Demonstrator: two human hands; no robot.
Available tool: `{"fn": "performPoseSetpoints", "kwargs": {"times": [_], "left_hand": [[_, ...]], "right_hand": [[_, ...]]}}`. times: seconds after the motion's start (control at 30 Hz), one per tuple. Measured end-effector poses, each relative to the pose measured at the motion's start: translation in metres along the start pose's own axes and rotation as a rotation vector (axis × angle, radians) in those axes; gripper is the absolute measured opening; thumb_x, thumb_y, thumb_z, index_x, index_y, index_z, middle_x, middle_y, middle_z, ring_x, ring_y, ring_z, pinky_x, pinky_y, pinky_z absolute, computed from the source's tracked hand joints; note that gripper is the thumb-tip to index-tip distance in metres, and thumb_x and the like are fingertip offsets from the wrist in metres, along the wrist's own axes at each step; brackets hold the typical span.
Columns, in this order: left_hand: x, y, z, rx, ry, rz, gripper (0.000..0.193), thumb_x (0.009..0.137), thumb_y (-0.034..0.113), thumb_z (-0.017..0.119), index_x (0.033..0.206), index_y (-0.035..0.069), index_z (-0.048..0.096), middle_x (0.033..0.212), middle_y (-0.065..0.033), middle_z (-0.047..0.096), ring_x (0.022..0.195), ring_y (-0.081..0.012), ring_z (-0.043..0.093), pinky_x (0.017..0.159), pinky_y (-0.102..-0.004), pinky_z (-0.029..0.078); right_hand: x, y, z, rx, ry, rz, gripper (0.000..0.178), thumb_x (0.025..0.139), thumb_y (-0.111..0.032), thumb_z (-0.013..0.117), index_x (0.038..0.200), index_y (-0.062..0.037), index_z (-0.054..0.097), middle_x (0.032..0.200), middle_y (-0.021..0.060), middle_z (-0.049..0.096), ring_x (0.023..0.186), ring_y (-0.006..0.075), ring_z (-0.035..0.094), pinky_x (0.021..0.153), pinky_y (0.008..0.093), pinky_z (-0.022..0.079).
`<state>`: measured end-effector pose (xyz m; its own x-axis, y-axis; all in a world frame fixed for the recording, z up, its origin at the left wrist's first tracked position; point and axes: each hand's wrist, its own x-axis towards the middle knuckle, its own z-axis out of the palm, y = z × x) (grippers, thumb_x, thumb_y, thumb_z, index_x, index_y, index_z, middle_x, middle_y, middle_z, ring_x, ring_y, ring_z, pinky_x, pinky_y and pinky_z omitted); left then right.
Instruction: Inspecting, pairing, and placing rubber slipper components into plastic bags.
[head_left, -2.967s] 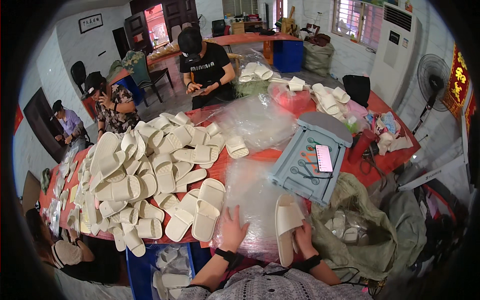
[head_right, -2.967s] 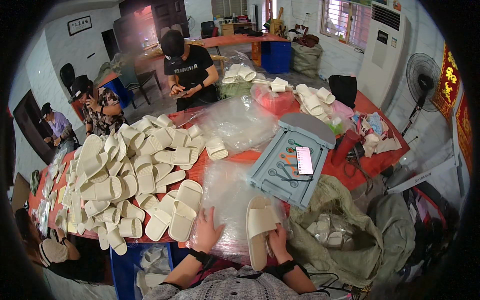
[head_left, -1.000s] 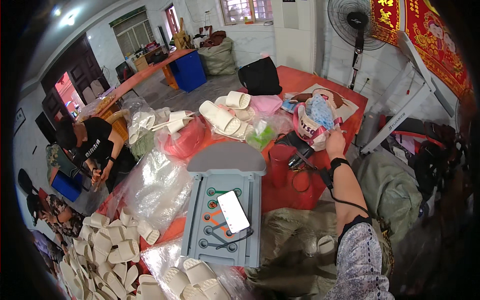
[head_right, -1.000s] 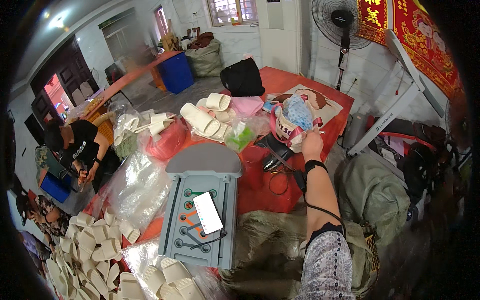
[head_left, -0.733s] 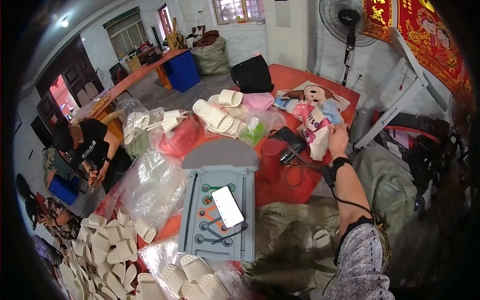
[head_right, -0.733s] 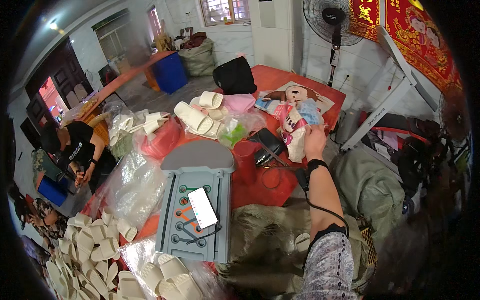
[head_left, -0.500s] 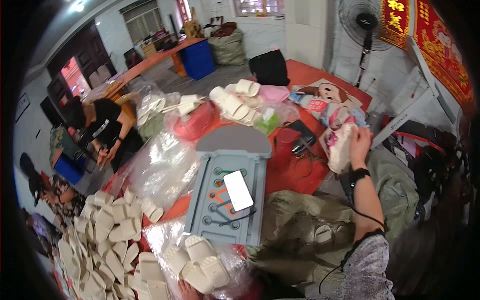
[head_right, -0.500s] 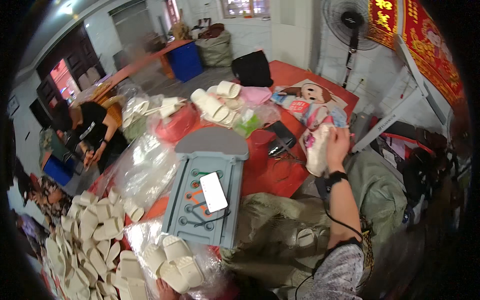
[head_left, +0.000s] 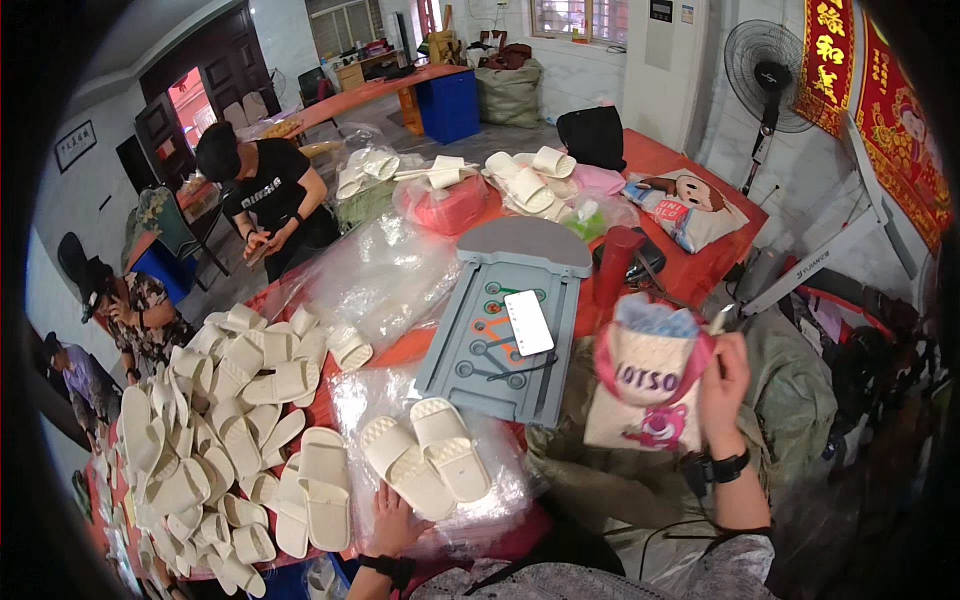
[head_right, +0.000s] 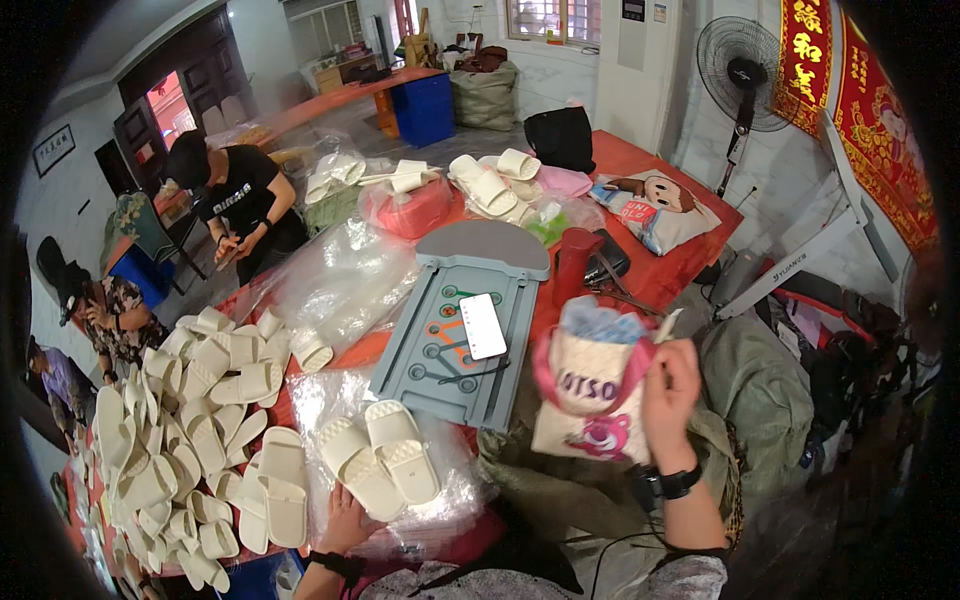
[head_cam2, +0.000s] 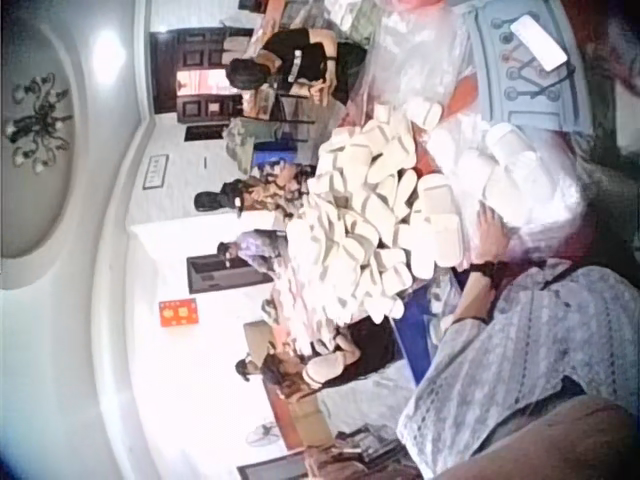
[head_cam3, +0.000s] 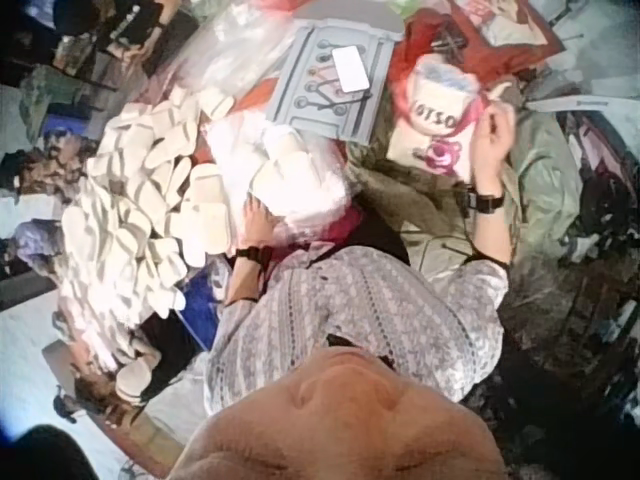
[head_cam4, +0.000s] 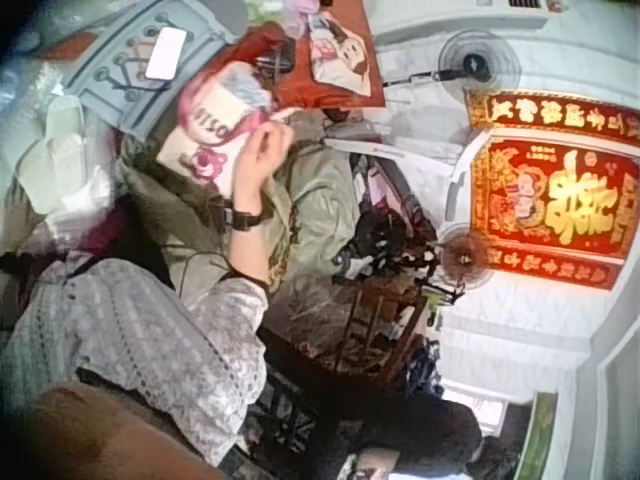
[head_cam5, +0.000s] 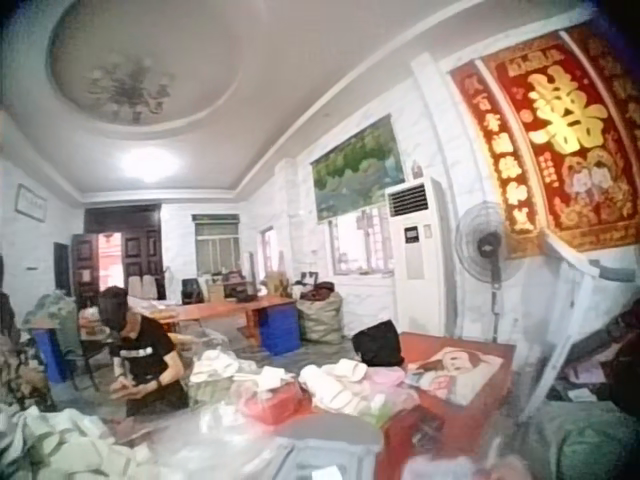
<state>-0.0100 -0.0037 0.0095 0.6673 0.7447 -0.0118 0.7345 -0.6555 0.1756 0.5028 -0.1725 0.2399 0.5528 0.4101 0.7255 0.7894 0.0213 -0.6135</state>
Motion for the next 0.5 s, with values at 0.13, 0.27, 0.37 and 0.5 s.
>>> {"fn": "performPoseSetpoints", "kwargs": {"times": [0.13,0.27,0.37,0.5], "left_hand": [[-0.004,-0.017,-0.027,-0.255,0.024,0.122,0.078,0.073,0.041,0.079,0.136,0.004,0.052,0.144,-0.0291,0.038,0.137,-0.0516,0.029,0.112,-0.0563,0.03],[-0.002,-0.006,-0.099,-0.129,0.024,-0.038,0.045,0.077,0.03,0.077,0.111,0.002,0.068,0.134,-0.0288,0.051,0.13,-0.0509,0.041,0.109,-0.0523,0.036],[0.005,0.023,-0.16,-0.379,0.243,-0.097,0.038,0.079,0.02,0.076,0.113,0.003,0.067,0.13,-0.0225,0.057,0.126,-0.0439,0.049,0.105,-0.0479,0.042],[0.024,0.062,-0.211,-0.534,0.514,0.164,0.036,0.079,0.009,0.076,0.113,0.003,0.067,0.128,-0.0168,0.059,0.119,-0.0364,0.056,0.098,-0.0422,0.047]], "right_hand": [[-0.04,-0.051,0.058,0.156,-0.045,-0.03,0.004,0.084,0.004,0.058,0.084,0.0009,0.056,0.09,0.01,0.054,0.083,0.022,0.055,0.075,0.0297,0.044],[-0.078,-0.113,0.098,0.219,-0.124,-0.15,0.015,0.079,0.006,0.057,0.09,-0.0008,0.065,0.092,0.0106,0.059,0.086,0.0262,0.057,0.076,0.0323,0.046],[-0.112,-0.129,0.119,0.249,-0.294,-0.236,0.024,0.075,0.006,0.061,0.095,-0.0029,0.068,0.095,0.0103,0.062,0.086,0.0301,0.059,0.075,0.036,0.049],[-0.148,-0.129,0.125,0.248,-0.46,-0.306,0.03,0.073,0.006,0.065,0.1,-0.0053,0.071,0.094,0.008,0.061,0.084,0.03,0.059,0.072,0.0385,0.05]]}}
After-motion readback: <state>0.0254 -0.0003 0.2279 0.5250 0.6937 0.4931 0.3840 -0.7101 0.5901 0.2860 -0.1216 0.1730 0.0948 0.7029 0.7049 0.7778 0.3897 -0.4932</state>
